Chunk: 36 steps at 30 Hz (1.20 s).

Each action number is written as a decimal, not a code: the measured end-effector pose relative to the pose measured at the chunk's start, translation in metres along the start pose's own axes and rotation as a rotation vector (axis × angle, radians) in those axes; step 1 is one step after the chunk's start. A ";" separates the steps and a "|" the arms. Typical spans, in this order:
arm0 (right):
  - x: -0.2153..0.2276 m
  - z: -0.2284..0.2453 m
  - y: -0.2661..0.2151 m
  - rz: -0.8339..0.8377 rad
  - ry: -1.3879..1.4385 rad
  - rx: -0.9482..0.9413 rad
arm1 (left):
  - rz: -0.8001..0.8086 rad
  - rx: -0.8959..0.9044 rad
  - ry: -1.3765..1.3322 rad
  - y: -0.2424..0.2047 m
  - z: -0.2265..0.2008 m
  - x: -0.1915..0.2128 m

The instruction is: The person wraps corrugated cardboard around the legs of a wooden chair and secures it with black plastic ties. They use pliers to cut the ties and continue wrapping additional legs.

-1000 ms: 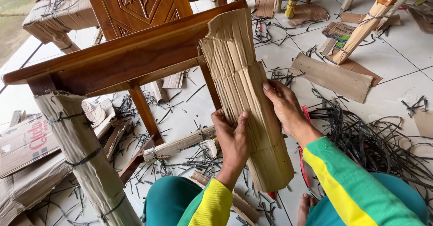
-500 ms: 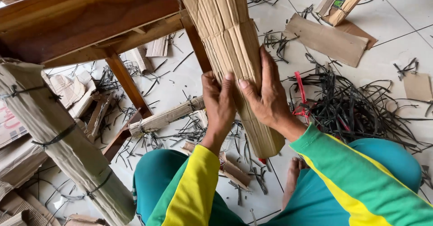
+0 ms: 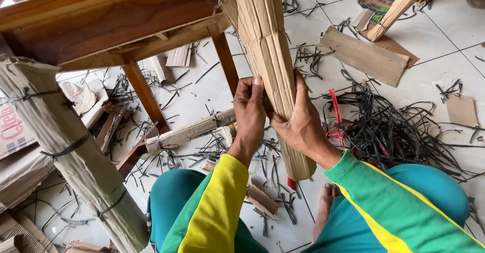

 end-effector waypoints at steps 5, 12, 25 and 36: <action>0.002 0.005 0.000 0.039 0.022 -0.041 | -0.044 0.103 -0.174 0.006 0.009 0.001; 0.004 0.011 0.003 0.056 0.005 -0.163 | 0.011 -0.061 0.306 -0.006 -0.036 -0.021; 0.006 0.013 -0.025 -0.028 -0.094 0.017 | 0.100 0.247 0.556 0.005 -0.034 -0.038; -0.018 -0.031 -0.090 -0.017 -0.097 -0.420 | 0.079 0.233 0.529 -0.005 -0.055 -0.047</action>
Point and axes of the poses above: each hand's wrist, its own y-axis towards the middle knuckle, its own x-axis out of the back of the hand, z = x × y, the point moved 3 cm from there along y, towards the middle knuckle, and after that the axes turned 6 degrees about z, right-handed, at the moved point
